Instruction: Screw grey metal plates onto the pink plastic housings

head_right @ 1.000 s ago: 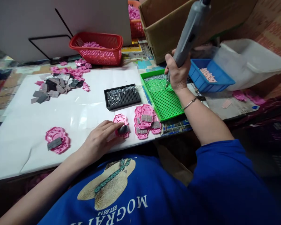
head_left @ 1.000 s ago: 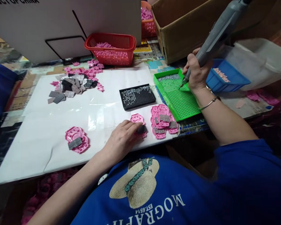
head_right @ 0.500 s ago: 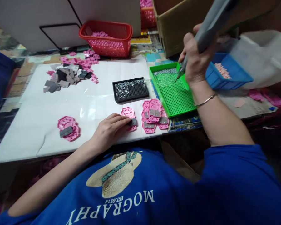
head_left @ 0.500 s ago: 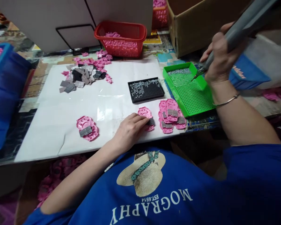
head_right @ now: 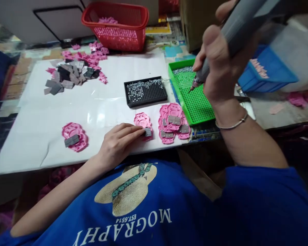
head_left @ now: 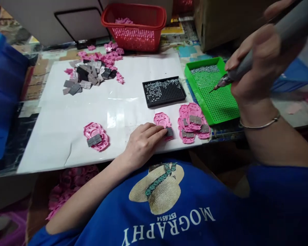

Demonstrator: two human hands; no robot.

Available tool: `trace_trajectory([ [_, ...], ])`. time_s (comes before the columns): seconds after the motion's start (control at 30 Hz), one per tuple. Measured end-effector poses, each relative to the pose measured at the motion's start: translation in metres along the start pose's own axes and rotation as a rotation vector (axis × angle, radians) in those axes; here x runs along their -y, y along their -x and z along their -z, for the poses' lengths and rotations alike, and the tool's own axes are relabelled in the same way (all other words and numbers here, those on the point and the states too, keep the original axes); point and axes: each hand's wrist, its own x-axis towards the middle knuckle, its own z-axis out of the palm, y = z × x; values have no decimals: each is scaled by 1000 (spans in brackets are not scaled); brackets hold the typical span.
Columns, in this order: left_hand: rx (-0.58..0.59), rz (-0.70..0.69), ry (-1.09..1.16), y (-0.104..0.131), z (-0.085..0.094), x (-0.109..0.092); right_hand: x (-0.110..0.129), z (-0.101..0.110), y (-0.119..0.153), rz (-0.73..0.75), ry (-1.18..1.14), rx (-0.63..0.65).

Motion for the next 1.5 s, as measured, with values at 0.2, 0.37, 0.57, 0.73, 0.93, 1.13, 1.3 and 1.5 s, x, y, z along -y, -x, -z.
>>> trace_trajectory([
  [0.2, -19, -16, -18, -8, -13, 2, -31, 2, -33, 210, -7, -76],
  [0.37, -20, -4, 23, -7, -14, 2, -40, -4, -36, 140, -44, -114],
  [0.57, -23, -6, 42, -5, -14, 3, -46, -20, -27, -5, -27, -13],
  [0.73, -12, -6, 50, -5, -14, 3, -55, -22, -24, -23, -67, 28],
  [0.93, -37, -18, 60, -5, -16, 4, -57, -19, -21, -32, -68, 42],
  [1.13, -40, -28, 60, -3, -18, 5, -68, -17, -24, -35, -81, 58],
  [1.3, -49, -24, 62, -3, -17, 5, -74, -18, -26, -47, -73, 57],
  [1.5, -57, -29, 54, -4, -17, 5, -71, -18, -24, 44, -120, 39],
])
